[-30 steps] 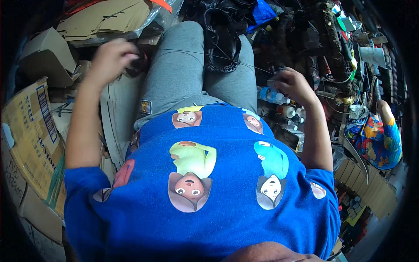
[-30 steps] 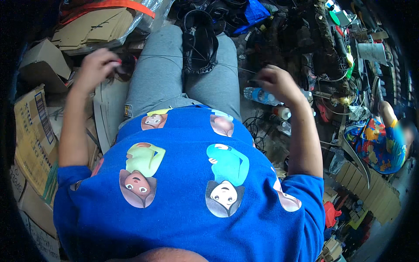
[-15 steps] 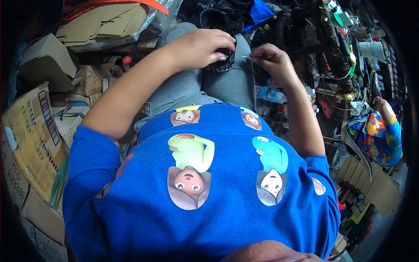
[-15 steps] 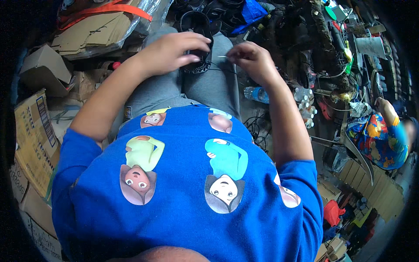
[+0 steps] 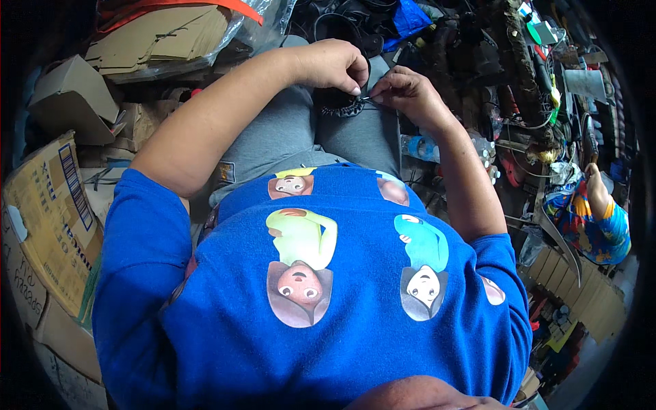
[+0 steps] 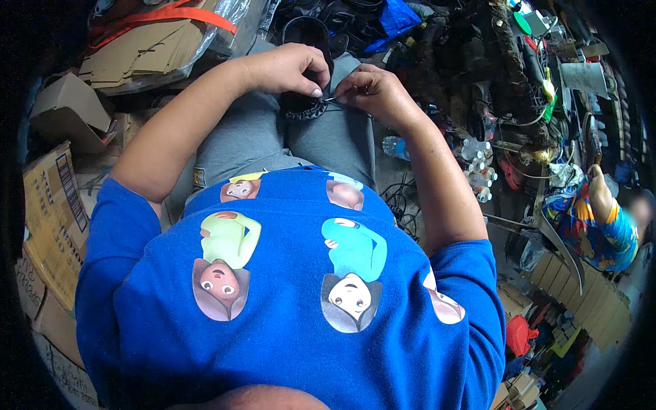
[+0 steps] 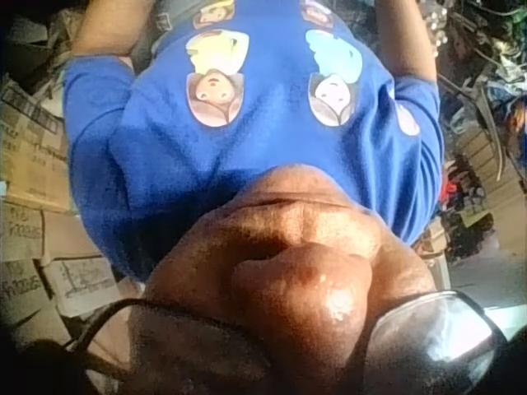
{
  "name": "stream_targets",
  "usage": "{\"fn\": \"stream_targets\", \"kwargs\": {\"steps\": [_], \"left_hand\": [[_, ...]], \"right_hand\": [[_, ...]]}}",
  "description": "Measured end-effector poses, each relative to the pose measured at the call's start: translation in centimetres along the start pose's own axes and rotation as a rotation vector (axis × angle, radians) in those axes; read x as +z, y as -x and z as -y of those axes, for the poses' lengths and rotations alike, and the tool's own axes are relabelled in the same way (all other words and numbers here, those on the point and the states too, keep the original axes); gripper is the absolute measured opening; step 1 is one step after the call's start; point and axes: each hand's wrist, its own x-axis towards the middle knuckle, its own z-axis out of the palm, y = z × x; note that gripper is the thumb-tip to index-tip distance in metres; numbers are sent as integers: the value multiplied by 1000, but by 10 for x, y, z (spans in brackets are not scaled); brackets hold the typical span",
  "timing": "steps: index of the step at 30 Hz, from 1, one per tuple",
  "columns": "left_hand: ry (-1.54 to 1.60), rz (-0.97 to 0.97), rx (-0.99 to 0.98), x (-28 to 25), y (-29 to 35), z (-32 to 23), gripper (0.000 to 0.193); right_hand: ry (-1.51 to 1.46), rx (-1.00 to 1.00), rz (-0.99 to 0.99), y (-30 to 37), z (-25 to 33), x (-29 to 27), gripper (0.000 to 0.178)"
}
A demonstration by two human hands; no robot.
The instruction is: Stitching components of a black shoe by hand using a needle and thread.
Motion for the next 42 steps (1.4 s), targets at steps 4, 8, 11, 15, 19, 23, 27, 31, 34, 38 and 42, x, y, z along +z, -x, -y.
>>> {"fn": "stream_targets", "kwargs": {"steps": [4, 8, 11, 15, 19, 23, 27, 31, 34, 38, 42], "left_hand": [[228, -15, 0, 6, 1, 8, 22], [325, 22, 23, 8, 5, 14, 25], [298, 71, 34, 7, 6, 13, 29], [282, 102, -2, 3, 8, 6, 33], [257, 136, -14, 0, 9, 0, 37], [166, 175, 23, 0, 9, 2, 39], [85, 168, 106, -1, 9, 2, 36], [-13, 11, 123, 9, -1, 14, 26], [68, -58, 131, 6, 0, 18, 24], [42, -153, 192, 11, 2, 22, 21], [-103, -542, 169, 30, 18, 11, 23]], "right_hand": [[-23, -36, -27, 5, 0, 9, 19], [-45, -48, -141, 19, -3, 24, 22], [5, -95, -215, 24, 1, 31, 23], [181, -144, -239, 28, 13, 32, 22], [365, -161, -191, 28, 27, 27, 21], [502, -157, -116, 21, 47, 20, 22], [813, -273, 33, 6, 61, 14, 24], [730, -280, 64, 1, 50, 17, 17], [605, -199, 41, 2, 42, 11, 12], [526, -130, 44, -7, 35, 20, 13], [335, -86, -17, -2, 28, 21, 12]]}}
